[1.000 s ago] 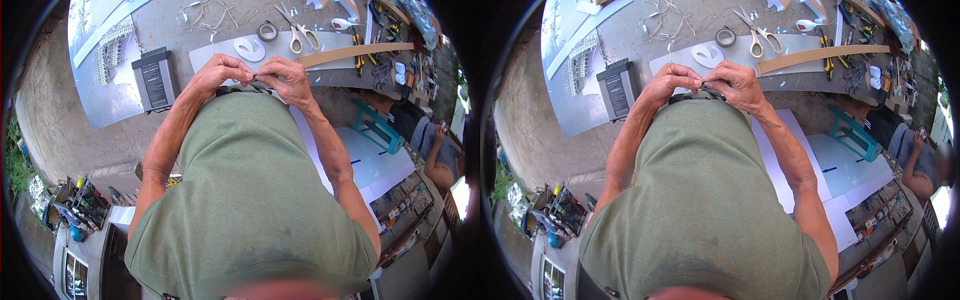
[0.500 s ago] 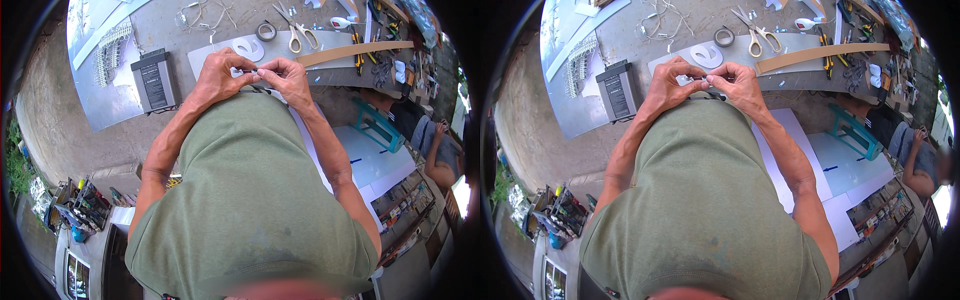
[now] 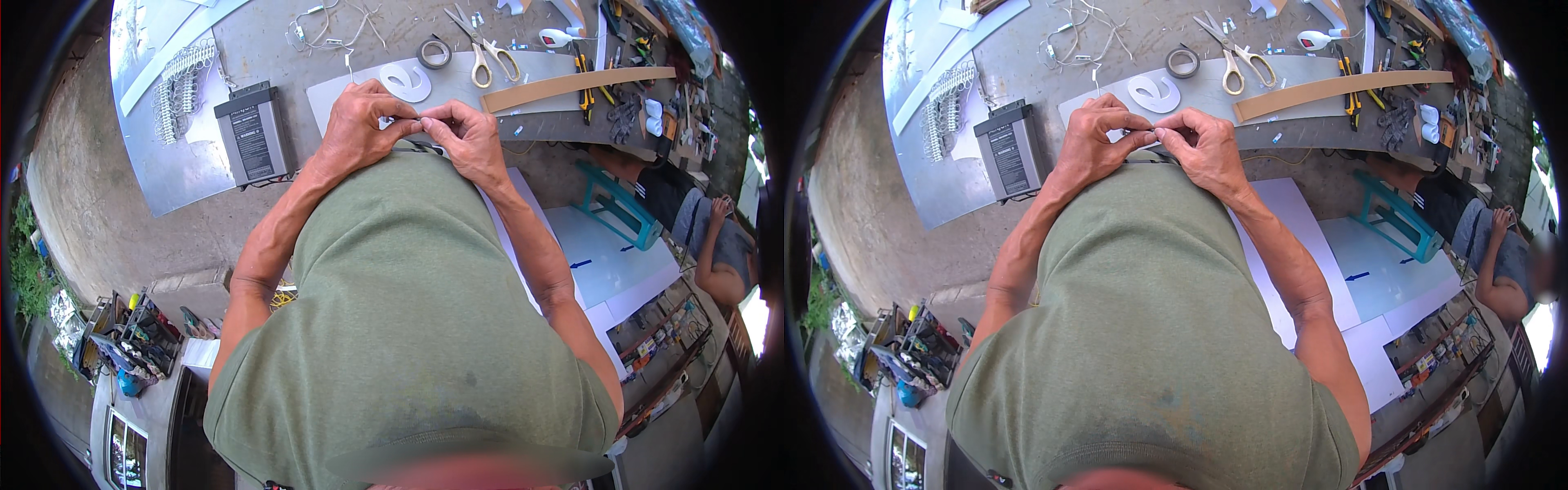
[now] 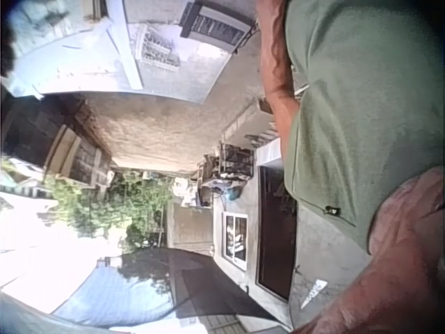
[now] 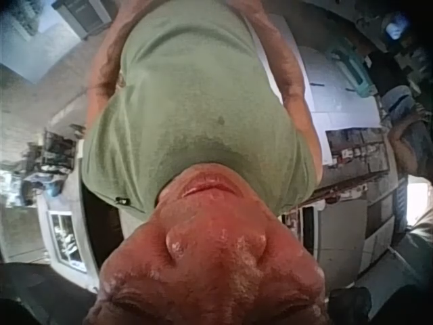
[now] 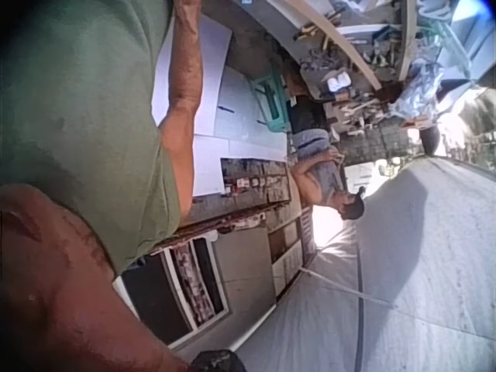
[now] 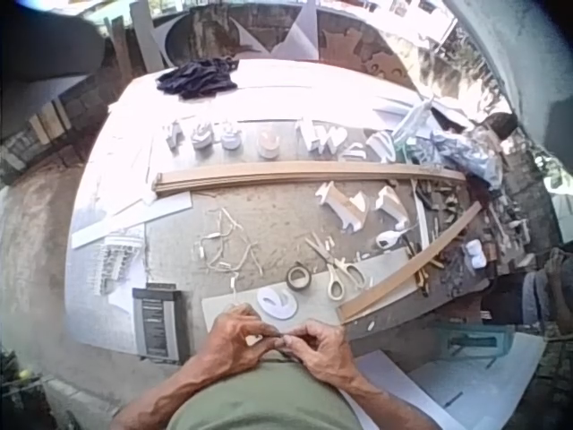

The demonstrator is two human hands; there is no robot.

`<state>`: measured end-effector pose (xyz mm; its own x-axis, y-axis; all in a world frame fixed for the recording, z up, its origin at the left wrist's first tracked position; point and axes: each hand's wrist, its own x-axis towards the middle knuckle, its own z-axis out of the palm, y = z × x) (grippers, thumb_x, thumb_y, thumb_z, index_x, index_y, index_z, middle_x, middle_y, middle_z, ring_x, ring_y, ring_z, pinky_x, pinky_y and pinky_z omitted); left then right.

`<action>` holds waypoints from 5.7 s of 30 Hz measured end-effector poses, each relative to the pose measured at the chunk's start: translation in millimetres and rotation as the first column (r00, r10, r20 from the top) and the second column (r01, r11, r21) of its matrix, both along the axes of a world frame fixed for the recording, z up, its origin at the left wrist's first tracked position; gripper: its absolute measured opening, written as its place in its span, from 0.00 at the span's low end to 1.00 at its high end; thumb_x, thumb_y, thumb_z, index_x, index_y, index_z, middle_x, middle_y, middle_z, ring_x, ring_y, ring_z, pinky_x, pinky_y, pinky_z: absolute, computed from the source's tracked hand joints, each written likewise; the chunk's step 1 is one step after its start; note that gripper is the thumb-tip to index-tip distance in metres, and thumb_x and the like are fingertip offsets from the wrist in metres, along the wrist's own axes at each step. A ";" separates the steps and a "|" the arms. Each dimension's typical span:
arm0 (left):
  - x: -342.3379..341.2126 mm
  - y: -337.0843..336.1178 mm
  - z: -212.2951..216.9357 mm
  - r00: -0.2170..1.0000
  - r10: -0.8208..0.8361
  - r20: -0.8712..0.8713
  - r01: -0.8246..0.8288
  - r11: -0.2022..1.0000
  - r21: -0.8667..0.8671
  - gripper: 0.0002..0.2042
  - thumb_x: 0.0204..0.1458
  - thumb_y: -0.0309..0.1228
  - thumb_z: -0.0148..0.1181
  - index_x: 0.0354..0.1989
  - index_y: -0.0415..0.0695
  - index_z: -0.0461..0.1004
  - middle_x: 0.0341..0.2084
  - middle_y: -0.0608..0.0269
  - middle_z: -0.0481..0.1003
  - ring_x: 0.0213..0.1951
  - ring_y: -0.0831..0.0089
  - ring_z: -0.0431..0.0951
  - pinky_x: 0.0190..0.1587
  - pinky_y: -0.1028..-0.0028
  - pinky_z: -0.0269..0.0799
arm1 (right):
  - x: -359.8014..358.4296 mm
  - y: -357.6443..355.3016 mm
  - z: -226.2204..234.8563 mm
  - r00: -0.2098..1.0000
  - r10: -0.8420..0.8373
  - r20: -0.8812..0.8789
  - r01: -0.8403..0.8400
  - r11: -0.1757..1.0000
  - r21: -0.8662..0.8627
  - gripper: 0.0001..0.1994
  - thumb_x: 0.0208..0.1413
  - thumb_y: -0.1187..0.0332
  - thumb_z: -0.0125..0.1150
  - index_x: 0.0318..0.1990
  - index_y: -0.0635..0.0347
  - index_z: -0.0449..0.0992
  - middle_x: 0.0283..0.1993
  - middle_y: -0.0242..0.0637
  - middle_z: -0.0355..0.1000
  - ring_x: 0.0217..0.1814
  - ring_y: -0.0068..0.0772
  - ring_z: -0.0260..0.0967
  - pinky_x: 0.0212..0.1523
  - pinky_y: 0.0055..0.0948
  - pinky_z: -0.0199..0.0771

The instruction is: Assembling and wiring LED components into a sign letter shell.

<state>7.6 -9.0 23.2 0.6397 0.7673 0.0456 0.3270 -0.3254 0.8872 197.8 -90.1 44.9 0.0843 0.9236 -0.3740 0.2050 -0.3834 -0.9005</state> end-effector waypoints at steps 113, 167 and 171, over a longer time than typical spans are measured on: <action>-54.9 14.8 -14.6 0.681 0.712 -0.173 -0.602 0.678 0.422 0.09 0.50 0.27 0.66 0.35 0.38 0.72 0.23 0.53 0.73 0.30 0.55 0.75 0.33 0.59 0.70 | -83.0 142.3 -32.7 0.947 0.143 -0.289 -0.151 0.988 -0.006 0.24 0.58 0.65 0.71 0.58 0.68 0.74 0.49 0.43 0.76 0.44 0.28 0.77 0.38 0.27 0.82; -38.9 22.0 -24.8 0.555 0.617 0.557 -0.152 0.734 -0.662 0.31 0.55 0.21 0.67 0.66 0.48 0.61 0.51 0.62 0.75 0.53 0.70 0.76 0.55 0.68 0.78 | -51.8 125.2 29.9 0.902 0.047 0.430 -0.275 0.830 0.485 0.08 0.53 0.76 0.64 0.40 0.64 0.75 0.24 0.38 0.75 0.23 0.27 0.76 0.27 0.27 0.77; -34.2 21.9 -19.3 0.523 0.603 0.602 -0.098 0.744 -0.661 0.30 0.53 0.20 0.68 0.64 0.48 0.63 0.50 0.63 0.75 0.53 0.71 0.76 0.54 0.69 0.79 | -57.1 122.1 19.0 0.956 0.070 0.284 -0.166 0.929 0.331 0.07 0.53 0.74 0.67 0.37 0.65 0.76 0.21 0.36 0.75 0.22 0.25 0.74 0.25 0.27 0.75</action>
<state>-26.6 12.9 3.8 0.2212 0.9699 -0.1017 -0.5483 0.2099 0.8095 140.7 32.0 63.9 0.0174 0.9998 -0.0075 0.4764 -0.0149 -0.8791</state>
